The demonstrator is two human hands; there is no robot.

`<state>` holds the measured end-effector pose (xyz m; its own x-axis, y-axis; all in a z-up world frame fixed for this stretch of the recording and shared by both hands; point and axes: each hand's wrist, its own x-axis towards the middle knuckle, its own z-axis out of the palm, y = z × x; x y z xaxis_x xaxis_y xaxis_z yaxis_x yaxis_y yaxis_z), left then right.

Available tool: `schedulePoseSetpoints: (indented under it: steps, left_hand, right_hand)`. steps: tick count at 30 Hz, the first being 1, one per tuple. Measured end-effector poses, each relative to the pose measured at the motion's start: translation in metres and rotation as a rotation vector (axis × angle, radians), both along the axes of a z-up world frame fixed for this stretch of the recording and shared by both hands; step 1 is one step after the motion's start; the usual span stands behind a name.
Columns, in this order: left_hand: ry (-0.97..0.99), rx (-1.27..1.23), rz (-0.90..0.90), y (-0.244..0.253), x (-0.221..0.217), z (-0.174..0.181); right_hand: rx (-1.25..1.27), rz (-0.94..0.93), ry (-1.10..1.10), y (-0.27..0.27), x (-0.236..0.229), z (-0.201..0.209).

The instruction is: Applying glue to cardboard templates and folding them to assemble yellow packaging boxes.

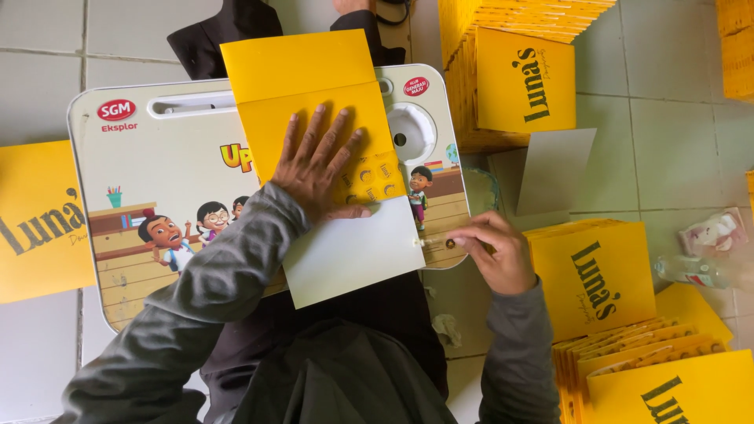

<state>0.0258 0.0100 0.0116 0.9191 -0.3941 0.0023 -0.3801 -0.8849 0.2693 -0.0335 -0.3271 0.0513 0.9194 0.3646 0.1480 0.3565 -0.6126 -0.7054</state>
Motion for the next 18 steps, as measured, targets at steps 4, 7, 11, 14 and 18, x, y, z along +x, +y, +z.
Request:
schedulePoseSetpoints:
  steps: [4, 7, 11, 14, 18]
  left_hand:
    - [-0.002, 0.008, 0.02, -0.001, -0.001, -0.002]
    - [-0.013, -0.001, 0.045, -0.004, 0.001, -0.011]
    - [-0.143, -0.008, 0.26, -0.016, 0.015, -0.02]
    - [-0.131, -0.002, 0.344, -0.026, 0.019, -0.015]
    - [-0.011, 0.095, 0.295, -0.028, 0.02, -0.008]
  right_hand:
    - [0.005, 0.02, -0.005, 0.001, -0.004, -0.003]
    - [-0.016, 0.082, 0.062, -0.009, -0.015, 0.013]
    - [0.128, -0.145, -0.097, -0.021, -0.029, 0.025]
    - [0.138, -0.272, -0.255, -0.006, -0.036, 0.018]
    - [0.033, -0.343, -0.427, 0.015, -0.03, -0.009]
